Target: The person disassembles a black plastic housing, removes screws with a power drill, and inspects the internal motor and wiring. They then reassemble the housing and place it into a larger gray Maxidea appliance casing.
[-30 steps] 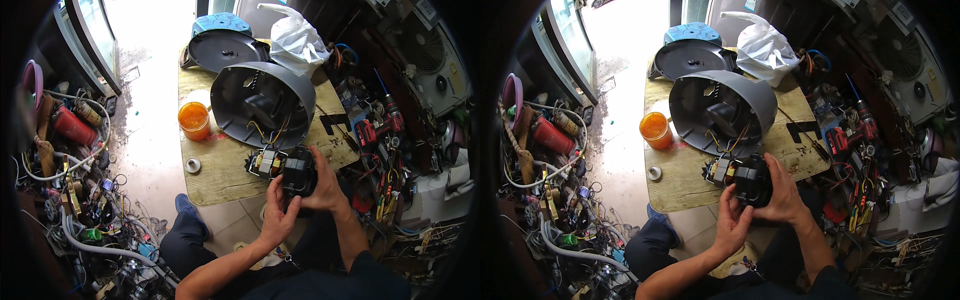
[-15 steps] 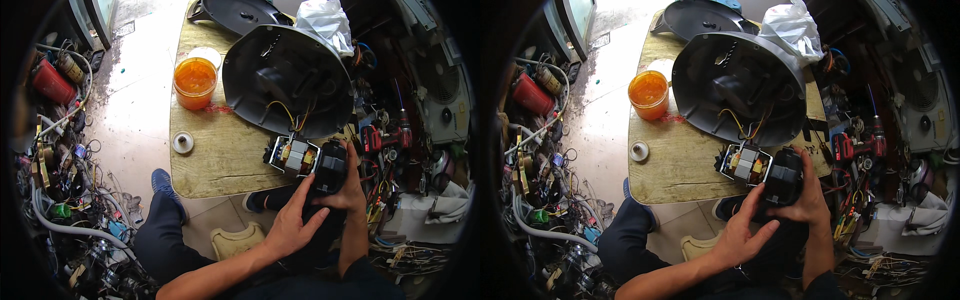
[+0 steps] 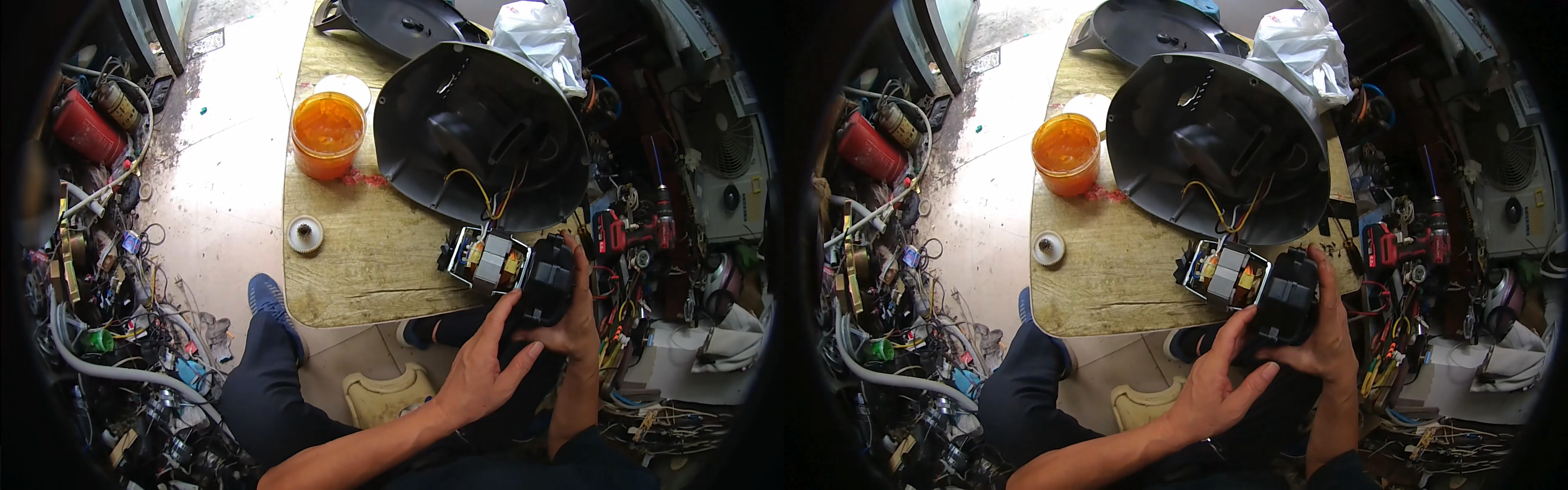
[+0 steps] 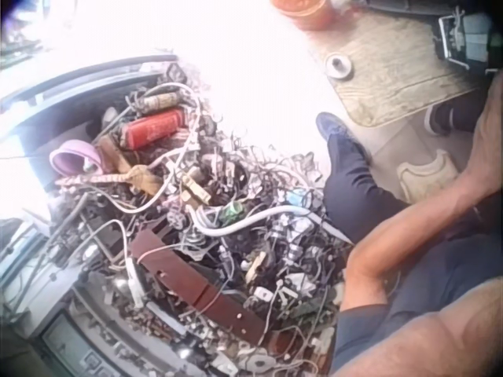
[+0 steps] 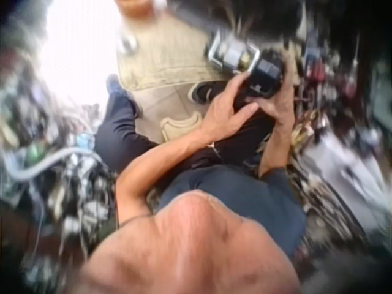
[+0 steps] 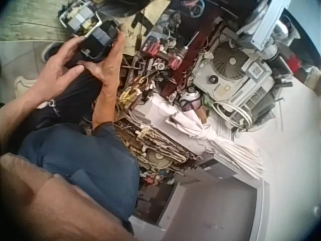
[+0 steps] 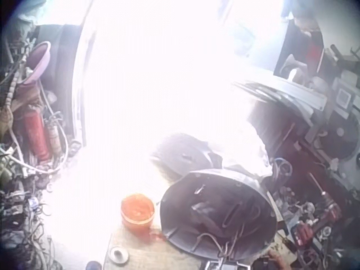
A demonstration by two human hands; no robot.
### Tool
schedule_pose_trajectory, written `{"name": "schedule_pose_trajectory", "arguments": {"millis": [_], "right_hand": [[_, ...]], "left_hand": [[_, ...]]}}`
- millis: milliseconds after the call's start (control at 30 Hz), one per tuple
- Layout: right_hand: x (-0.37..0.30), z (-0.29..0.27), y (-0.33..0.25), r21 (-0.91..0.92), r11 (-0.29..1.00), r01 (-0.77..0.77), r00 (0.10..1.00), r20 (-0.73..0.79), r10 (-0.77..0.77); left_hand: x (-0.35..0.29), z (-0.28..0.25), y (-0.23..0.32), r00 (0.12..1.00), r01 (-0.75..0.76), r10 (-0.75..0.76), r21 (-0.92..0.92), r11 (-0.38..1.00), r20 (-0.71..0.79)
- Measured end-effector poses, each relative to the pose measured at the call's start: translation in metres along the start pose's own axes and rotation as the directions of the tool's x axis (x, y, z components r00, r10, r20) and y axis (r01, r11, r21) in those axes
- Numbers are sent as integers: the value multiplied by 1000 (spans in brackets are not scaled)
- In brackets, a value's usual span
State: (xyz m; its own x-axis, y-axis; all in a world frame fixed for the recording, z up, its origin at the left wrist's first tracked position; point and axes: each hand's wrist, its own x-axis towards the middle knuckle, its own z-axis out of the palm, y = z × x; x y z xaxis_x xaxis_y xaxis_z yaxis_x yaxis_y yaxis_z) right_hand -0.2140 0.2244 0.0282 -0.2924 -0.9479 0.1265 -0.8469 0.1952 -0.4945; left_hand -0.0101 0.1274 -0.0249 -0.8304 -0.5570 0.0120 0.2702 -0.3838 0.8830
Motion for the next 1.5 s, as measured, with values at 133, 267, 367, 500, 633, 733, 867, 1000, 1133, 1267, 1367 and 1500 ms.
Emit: {"name": "schedule_pose_trajectory", "arguments": {"millis": [133,267,367,500,633,733,867,1000,1133,1267,1367,1500], "right_hand": [[-2,1,0,-3,1000,3,1000,-10,-3],[-1,1,-4,-4,1000,-5,1000,-12,5],[-1,1,-2,-17,1000,12,1000,-20,-12],[-2,1,-4,-22,1000,4,1000,-19,-4],[-3,2,-4,-4,1000,-8,1000,-21,8],[-2,1,-4,-14,1000,14,1000,-26,-15],[-3,1,-6,-16,999,-35,999,-7,35],[-4,-1,-4,-12,998,-67,998,17,67],[-3,-3,-3,24,998,-55,998,18,54],[-7,2,2,165,980,-109,993,-28,116],[-10,5,14,369,922,-119,986,-68,155],[-9,8,18,395,881,-261,943,-90,319]], "left_hand": [[0,1,-1,1000,0,0,-7,1000,-6],[0,2,0,1000,3,-3,-6,1000,-10],[1,1,2,1000,11,-11,-5,1000,-9],[0,2,1,1000,5,-5,4,1000,-20],[0,1,1,1000,5,-5,-1,1000,-19],[1,1,2,1000,3,-3,4,1000,-16],[0,1,-1,1000,-13,13,9,1000,-22],[2,3,-2,996,-68,70,35,997,-57],[0,3,-1,997,-39,41,33,999,-60],[1,5,-4,996,-46,48,24,999,-70],[1,5,-3,998,-36,37,17,999,-57],[0,2,0,999,-2,1,-19,1000,-39]]}}
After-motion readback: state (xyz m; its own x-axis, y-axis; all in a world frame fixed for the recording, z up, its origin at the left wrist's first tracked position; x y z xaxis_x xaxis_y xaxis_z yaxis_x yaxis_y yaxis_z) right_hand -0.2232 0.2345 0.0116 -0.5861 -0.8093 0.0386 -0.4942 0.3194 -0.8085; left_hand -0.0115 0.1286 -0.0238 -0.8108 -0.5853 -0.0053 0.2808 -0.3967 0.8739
